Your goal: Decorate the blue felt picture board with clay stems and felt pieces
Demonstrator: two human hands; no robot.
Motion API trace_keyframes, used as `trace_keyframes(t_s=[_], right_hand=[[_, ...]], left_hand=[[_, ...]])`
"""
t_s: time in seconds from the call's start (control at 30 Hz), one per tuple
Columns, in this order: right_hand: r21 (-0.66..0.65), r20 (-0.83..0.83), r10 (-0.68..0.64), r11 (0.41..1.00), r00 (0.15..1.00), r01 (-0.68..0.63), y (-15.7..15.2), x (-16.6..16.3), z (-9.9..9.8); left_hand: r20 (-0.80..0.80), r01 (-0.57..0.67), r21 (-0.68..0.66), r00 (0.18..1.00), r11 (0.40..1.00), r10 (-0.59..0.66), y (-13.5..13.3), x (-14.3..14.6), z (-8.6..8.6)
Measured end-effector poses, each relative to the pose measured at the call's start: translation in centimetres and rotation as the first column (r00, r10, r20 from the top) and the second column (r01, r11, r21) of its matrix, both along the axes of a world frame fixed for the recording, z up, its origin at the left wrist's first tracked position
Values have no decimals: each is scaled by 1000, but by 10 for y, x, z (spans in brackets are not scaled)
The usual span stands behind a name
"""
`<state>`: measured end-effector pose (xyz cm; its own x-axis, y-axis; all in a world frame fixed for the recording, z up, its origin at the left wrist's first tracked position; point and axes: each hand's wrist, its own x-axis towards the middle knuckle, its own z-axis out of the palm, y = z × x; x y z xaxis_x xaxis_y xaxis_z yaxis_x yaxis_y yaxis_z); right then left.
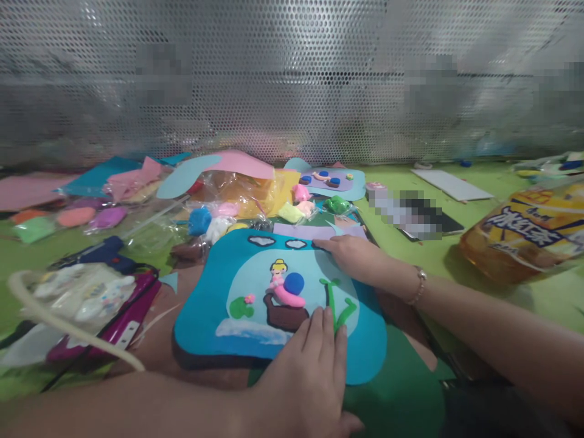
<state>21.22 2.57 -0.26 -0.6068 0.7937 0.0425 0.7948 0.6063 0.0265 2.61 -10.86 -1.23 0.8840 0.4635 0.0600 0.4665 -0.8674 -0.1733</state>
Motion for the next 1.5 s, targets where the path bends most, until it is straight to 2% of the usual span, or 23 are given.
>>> trace_keyframes(t_s=[0.17, 0.37, 0.5, 0.67, 0.9, 1.17, 1.23, 1.33, 1.5], right_hand=[[8, -33, -80, 997, 996, 81, -1, 0, 0], [21, 35, -41, 999, 999, 41, 0, -3, -1], [15, 13, -14, 1000, 1000, 14, 2, -1, -3], [33, -50, -26, 999, 998, 27, 1, 2, -4], [32, 22, -31, 999, 999, 31, -2, 1, -2], [37, 21, -37, 999, 999, 36, -4, 0, -3], [47, -19, -49, 998, 999, 50, -4, 2, -3], [81, -163, -52, 994, 985, 66, -4, 7, -2], [71, -416, 49, 997, 908, -22, -5, 10, 4]], left_hand=[[-4, 16, 17, 1000, 1000, -16, 0, 0, 1], [19, 10, 26, 1000, 1000, -10, 0, 0, -3], [30, 6, 31, 1000, 999, -7, 0, 0, -3], [34, 7, 26, 999, 1000, -8, 0, 0, -2], [44, 9, 54, 999, 998, -12, -1, 0, -2], [52, 14, 79, 999, 997, -18, 0, -2, -3], [74, 1, 54, 997, 999, -5, 1, -2, -5], [92, -36, -38, 995, 999, 40, 2, -3, -6], [99, -105, -189, 987, 976, 125, 5, -5, 0]])
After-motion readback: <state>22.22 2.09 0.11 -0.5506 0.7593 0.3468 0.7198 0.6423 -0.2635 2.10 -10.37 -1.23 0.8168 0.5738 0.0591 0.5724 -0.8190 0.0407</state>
